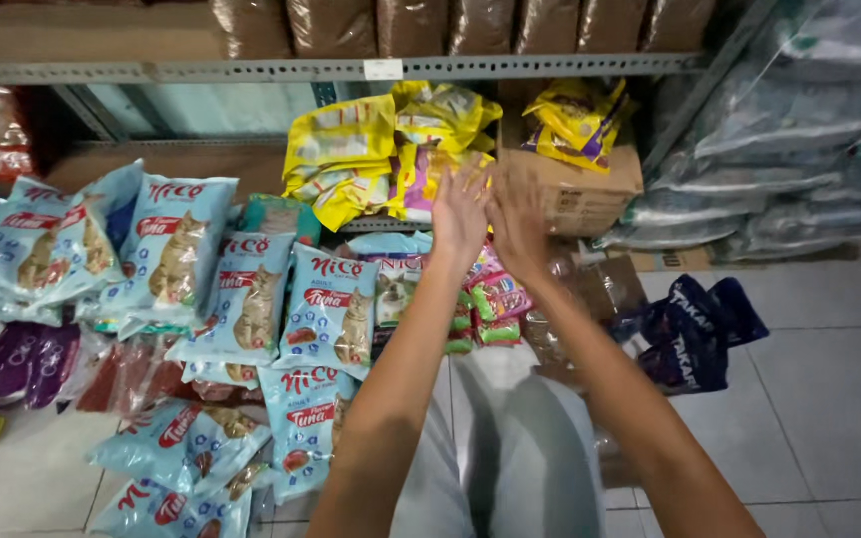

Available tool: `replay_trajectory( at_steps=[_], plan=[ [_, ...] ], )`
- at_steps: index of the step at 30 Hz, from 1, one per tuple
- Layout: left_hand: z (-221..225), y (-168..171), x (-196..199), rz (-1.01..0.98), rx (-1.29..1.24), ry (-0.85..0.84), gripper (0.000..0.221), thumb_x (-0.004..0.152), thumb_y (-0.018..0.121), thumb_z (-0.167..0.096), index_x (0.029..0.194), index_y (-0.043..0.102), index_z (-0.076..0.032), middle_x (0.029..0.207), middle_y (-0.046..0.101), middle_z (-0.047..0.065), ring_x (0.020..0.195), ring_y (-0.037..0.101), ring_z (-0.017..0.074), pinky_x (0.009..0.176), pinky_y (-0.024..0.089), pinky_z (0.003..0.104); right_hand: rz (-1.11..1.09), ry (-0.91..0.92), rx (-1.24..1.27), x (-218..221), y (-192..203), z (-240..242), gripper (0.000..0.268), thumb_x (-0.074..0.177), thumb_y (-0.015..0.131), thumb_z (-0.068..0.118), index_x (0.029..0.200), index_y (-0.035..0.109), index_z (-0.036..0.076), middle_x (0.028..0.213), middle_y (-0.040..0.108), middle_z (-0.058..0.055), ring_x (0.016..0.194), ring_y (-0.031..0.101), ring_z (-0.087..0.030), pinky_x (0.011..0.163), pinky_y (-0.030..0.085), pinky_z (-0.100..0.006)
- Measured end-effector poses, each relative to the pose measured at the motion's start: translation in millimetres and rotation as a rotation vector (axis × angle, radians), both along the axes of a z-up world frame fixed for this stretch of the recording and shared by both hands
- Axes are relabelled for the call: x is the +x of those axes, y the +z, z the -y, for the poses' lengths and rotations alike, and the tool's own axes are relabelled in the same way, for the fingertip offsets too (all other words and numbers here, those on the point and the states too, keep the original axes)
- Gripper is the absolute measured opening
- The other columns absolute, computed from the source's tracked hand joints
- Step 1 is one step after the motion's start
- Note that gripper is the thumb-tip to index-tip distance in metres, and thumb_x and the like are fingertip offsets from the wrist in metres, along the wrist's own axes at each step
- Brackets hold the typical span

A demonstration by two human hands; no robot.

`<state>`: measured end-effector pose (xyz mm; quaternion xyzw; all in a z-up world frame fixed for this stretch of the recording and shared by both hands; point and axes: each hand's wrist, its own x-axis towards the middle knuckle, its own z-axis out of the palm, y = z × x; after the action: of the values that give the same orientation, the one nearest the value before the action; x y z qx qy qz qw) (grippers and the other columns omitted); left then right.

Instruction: The person organizes several bags of pet food and supplies on shelves in a store, moving items from the floor to the shelves and arranging them in rows.

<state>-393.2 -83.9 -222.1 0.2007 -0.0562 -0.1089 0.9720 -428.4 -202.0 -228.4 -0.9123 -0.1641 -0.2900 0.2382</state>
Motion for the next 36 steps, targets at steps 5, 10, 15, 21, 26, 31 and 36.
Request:
replay_trajectory(
  at_steps=[5,10,15,21,26,31,36],
  plan=[
    [7,-78,24,-0.080,0.168,0.072,0.056,0.105,0.050,-0.053,0.135,0.062,-0.007,0.140,0.060,0.015,0.127,0.059,0.0295,0.091,0.049,0.035,0.013,0.232,0.352,21,-51,-17,0.041,0.105,0.048,0.011,0.145,0.054,0.001,0.147,0.048,-0.027,0.140,0.040,-0.053,0.118,0.028,-0.062],
    [29,-186,26,-0.187,0.021,-0.028,0.049,0.103,0.053,-0.054,0.118,0.065,-0.009,0.113,0.072,0.012,0.105,0.071,0.0298,0.090,0.057,0.044,-0.012,0.258,-0.134,23,-148,28,0.041,0.109,0.045,0.027,0.147,0.058,0.018,0.149,0.055,-0.014,0.139,0.044,-0.046,0.115,0.025,-0.062],
    [41,-277,7,-0.219,0.695,-0.131,0.045,0.097,0.058,-0.051,0.134,0.064,-0.025,0.130,0.071,0.002,0.120,0.064,0.0272,0.090,0.057,0.044,-0.167,0.091,-0.065,37,-264,99,0.030,0.096,0.068,0.029,0.124,0.075,0.021,0.120,0.074,-0.004,0.121,0.066,-0.030,0.105,0.045,-0.044],
    [68,-334,-34,0.313,1.601,-0.299,0.041,0.085,0.065,-0.058,0.108,0.078,-0.026,0.104,0.079,0.001,0.114,0.070,0.0301,0.096,0.055,0.043,-0.578,-0.010,-0.206,-40,-286,177,0.023,0.099,0.068,0.033,0.099,0.080,0.014,0.091,0.077,-0.011,0.092,0.073,-0.038,0.080,0.056,-0.049],
    [90,-311,-82,0.584,1.849,-0.519,0.038,0.087,0.060,-0.055,0.106,0.078,-0.028,0.114,0.076,0.005,0.120,0.067,0.0317,0.103,0.053,0.044,-0.761,0.029,-0.359,-70,-324,222,0.018,0.084,0.071,0.029,0.091,0.080,0.014,0.089,0.077,-0.011,0.092,0.073,-0.041,0.083,0.057,-0.054],
    [119,-303,-108,0.820,1.600,-0.654,0.043,0.086,0.064,-0.038,0.118,0.074,-0.010,0.121,0.071,0.021,0.122,0.063,0.0449,0.105,0.051,0.052,-1.187,0.058,-0.139,-151,-227,203,0.059,0.085,0.061,0.029,0.141,0.061,0.011,0.130,0.068,-0.025,0.122,0.060,-0.051,0.101,0.051,-0.064],
    [152,-342,-122,0.891,1.579,-0.892,0.051,0.086,0.066,-0.045,0.117,0.070,-0.005,0.119,0.071,0.020,0.122,0.063,0.0391,0.105,0.051,0.048,-1.172,0.082,-0.237,-184,-264,253,0.069,0.089,0.068,0.036,0.148,0.049,0.005,0.145,0.055,-0.033,0.133,0.048,-0.059,0.109,0.039,-0.071]
  ],
)
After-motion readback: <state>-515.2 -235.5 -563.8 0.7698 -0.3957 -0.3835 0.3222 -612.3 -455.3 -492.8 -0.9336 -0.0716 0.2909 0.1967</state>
